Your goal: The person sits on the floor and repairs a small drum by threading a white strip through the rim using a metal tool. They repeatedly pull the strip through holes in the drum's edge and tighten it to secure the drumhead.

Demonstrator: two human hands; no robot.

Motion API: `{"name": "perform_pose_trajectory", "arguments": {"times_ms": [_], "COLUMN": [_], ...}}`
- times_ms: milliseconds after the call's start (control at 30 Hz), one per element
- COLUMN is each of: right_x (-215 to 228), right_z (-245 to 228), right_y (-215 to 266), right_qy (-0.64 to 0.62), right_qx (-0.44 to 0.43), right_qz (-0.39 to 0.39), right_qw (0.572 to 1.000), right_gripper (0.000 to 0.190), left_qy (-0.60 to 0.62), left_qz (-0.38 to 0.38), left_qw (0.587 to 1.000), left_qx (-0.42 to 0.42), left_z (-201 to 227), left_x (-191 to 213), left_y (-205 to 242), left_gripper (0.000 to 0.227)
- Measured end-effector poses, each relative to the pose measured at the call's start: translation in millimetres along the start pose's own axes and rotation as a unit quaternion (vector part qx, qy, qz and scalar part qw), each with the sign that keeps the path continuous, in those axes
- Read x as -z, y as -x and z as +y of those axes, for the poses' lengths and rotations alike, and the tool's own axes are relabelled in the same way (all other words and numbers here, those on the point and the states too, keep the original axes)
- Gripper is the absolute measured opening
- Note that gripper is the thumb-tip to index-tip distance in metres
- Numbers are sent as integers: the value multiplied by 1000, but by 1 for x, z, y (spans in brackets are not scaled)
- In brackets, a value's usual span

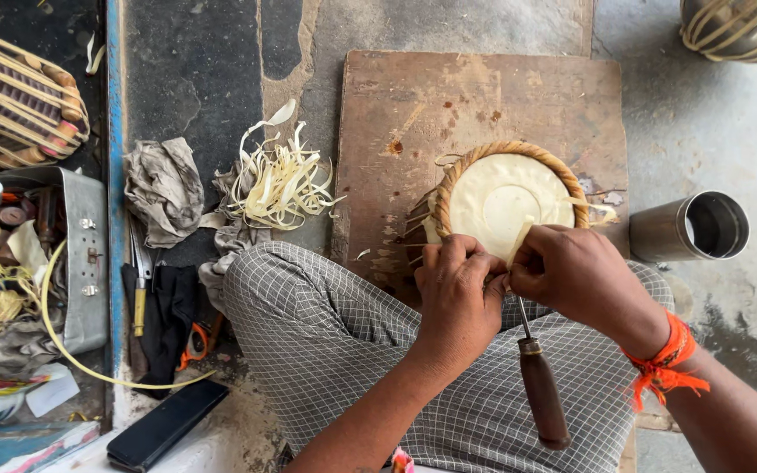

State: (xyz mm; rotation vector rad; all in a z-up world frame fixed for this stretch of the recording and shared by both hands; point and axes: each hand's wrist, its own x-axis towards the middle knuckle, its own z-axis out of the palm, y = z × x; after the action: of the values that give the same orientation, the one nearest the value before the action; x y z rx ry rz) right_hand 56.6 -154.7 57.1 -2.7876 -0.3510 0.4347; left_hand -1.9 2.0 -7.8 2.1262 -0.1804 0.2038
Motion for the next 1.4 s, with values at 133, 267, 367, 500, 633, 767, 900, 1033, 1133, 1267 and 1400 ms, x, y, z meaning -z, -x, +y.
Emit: {"name": "perform_pose_trajectory", "arguments": {"times_ms": [133,267,367,500,633,767,900,1033,1133,1267,1400], "right_x": [0,4,1,-26,-67,-93,-97,-100,-106,-116,-112], "right_z": [-1,1,9,15,5,5,19,38,54,52,30], "right_y": [4,12,18,58,110,138,162,191,204,198,177], "right_qy": [-15,-97,-106,-162,-287,-877,-376,-123,-75,-74,-133], "right_qx": [-27,-31,-27,-69,-114,35,3,123,203,243,292], "right_qz": [1,12,21,81,14,-110,23,100,76,91,88], "right_qw": [1000,995,994,981,951,467,926,980,973,963,943], "right_gripper": [24,18,19,32,64,63,67,56,48,37,27], "left_qy": [12,18,12,7,-65,-30,-33,-36,40,9,53], "left_qz": [-6,-5,-3,-8,43,22,37,39,-15,3,-58], "left_qw": [1000,1000,1000,1000,993,994,993,992,990,986,986], "left_qx": [-3,3,3,3,-90,-99,-110,-111,-134,-168,-145], "left_z": [-2,-1,1,4,1,-13,-18,-40,-46,-37,-45], "left_x": [-1,-1,0,3,2,-2,-2,3,11,4,22], "left_y": [0,0,-1,-1,5,2,5,-22,-23,-14,-17], "left_gripper": [15,16,16,14,16,15,10,7,12,14,19]}}
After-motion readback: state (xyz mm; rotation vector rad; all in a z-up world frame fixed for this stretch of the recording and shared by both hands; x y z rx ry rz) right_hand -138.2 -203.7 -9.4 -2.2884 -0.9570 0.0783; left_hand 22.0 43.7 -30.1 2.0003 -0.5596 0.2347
